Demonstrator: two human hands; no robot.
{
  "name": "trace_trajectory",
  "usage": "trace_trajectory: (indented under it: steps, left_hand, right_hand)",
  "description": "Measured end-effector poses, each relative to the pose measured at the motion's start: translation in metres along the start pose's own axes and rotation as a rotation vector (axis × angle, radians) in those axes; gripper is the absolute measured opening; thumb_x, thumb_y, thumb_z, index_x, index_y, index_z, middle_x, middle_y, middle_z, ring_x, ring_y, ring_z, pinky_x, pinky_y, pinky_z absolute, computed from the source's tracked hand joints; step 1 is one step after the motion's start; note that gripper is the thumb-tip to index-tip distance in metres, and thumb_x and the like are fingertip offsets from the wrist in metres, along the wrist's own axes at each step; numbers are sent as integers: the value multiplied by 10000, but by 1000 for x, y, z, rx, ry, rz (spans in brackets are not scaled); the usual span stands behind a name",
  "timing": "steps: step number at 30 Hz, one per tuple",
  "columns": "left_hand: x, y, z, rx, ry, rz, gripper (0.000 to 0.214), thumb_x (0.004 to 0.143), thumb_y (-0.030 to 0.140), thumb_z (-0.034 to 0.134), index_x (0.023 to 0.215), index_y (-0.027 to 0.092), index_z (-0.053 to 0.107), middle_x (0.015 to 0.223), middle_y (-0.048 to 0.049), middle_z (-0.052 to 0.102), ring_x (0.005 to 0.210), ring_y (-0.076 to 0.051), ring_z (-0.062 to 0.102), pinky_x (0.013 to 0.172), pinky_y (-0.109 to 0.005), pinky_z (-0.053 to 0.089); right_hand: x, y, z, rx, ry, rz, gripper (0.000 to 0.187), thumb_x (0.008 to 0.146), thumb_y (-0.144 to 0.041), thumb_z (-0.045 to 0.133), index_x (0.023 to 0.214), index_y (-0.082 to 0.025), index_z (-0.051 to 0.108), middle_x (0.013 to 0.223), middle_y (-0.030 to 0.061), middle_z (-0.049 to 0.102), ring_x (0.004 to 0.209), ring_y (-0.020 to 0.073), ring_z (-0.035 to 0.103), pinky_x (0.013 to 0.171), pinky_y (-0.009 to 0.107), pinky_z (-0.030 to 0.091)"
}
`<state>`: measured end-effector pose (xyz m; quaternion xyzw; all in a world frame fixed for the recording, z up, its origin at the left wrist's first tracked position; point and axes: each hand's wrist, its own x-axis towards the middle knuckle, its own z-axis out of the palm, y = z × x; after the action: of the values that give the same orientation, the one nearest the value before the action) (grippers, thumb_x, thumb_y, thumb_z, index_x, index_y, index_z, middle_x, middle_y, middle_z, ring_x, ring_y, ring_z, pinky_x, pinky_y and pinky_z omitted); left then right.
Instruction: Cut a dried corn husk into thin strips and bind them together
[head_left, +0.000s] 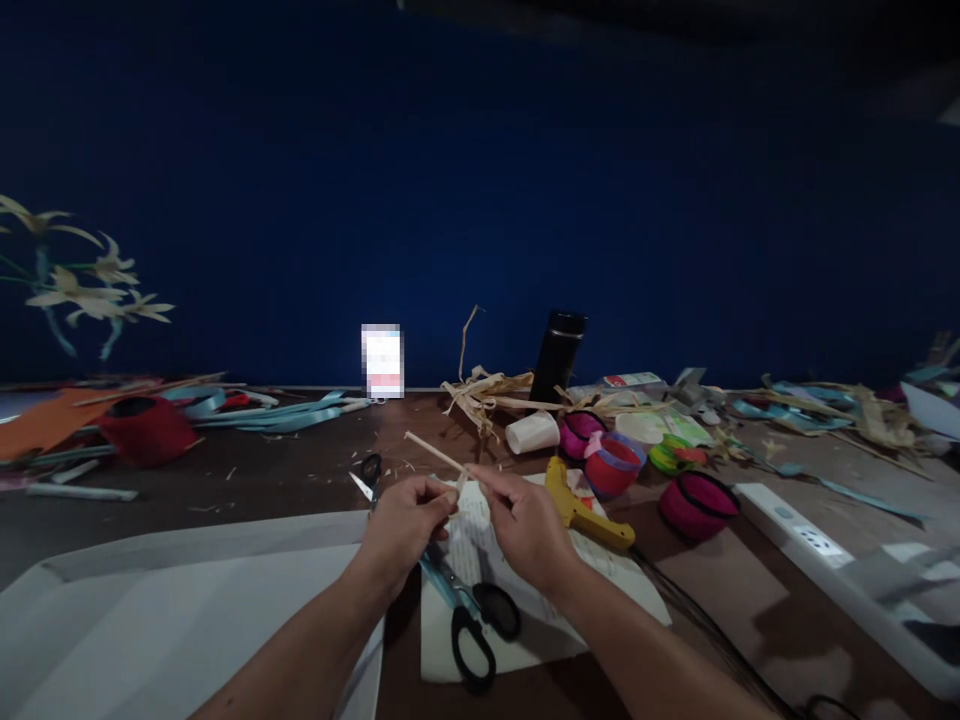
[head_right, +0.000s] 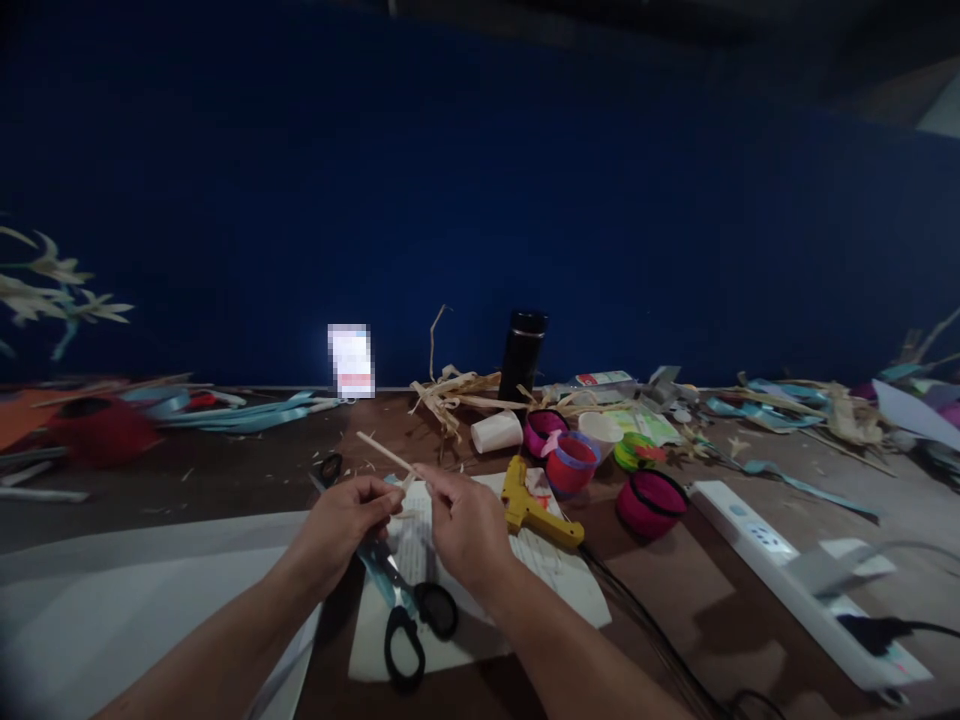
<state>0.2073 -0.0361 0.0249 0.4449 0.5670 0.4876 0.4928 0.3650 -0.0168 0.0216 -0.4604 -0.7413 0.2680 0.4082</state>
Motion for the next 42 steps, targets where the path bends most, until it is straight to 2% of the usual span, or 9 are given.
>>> trace_trajectory:
  steps: [3, 7, 12, 18, 24, 32, 34, 38, 42]
  left_hand:
    - [0, 1, 0, -38, 12, -31, 226, 628, 350, 671, 620, 138, 594, 543, 30, 526, 471, -71, 463, 477, -193, 407]
    - [1, 3, -1, -85, 28, -66, 244, 605, 363, 692, 631, 133, 616, 600, 6, 555, 541, -84, 496, 488, -181, 423]
    - [0, 5, 0, -40, 5, -50, 273, 623, 392, 666, 708, 132, 661, 708, -35, 623, 637, -120, 547, 559, -211, 465]
    - [1, 1, 0, 54, -7, -22, 263, 638, 392, 647, 710, 140, 663, 692, -33, 634, 641, -138, 560, 571, -228, 468]
    - [2, -2, -1, -12, -8, -25, 264, 636, 406, 656, 726, 157, 652, 745, -25, 630, 660, -135, 566, 559, -224, 473]
    - [1, -1, 1, 50, 50, -17, 294, 607, 424, 674, 638, 139, 609, 583, 11, 562, 486, -89, 504, 486, -208, 438]
    - [1, -1, 2, 18, 50, -29, 279, 607, 403, 677, 642, 133, 614, 582, 10, 559, 502, -89, 509, 498, -207, 449]
    - [2, 0, 1, -81, 52, -78, 289, 584, 384, 708, 681, 120, 641, 656, -20, 601, 556, -96, 531, 526, -215, 475]
    - [3, 1, 0, -147, 32, -81, 306, 574, 369, 723, 730, 112, 664, 758, -63, 653, 690, -139, 591, 617, -244, 505]
  right_hand:
    - [10, 6, -9, 114, 68, 121, 347, 834, -270, 461, 1150, -220, 595, 766, 32, 660, 648, 146, 564, 631, 262, 445]
    - [15, 5, -12, 495, -77, 307, 505, 835, -367, 467, 1301, -182, 414, 545, -52, 501, 381, 64, 290, 375, 181, 221]
    - [5, -1, 0, 515, -374, 197, 379, 867, -342, 446, 1205, -190, 526, 589, -28, 549, 423, 59, 298, 413, 176, 223]
    - [2, -1, -2, 331, -349, 77, 282, 868, -268, 450, 1097, -232, 610, 767, 9, 615, 541, 90, 444, 511, 193, 342]
    - [5, 5, -1, 409, -409, 180, 382, 852, -260, 452, 1227, -235, 521, 682, -16, 605, 419, 57, 324, 428, 177, 270]
    - [0, -1, -1, 76, -114, -49, 402, 815, -148, 421, 1159, -265, 595, 738, 8, 631, 683, 142, 539, 688, 261, 416]
    - [4, 3, -6, 50, -34, -10, 399, 808, -164, 426, 1156, -260, 597, 731, 13, 628, 640, 140, 527, 647, 261, 416]
    - [13, 6, -14, 390, 15, 222, 474, 815, -300, 464, 1280, -209, 458, 711, 13, 612, 429, 75, 365, 411, 200, 291]
    - [11, 0, -8, 714, -204, 364, 559, 793, -395, 518, 1290, -166, 403, 677, 17, 621, 371, 41, 300, 356, 165, 194]
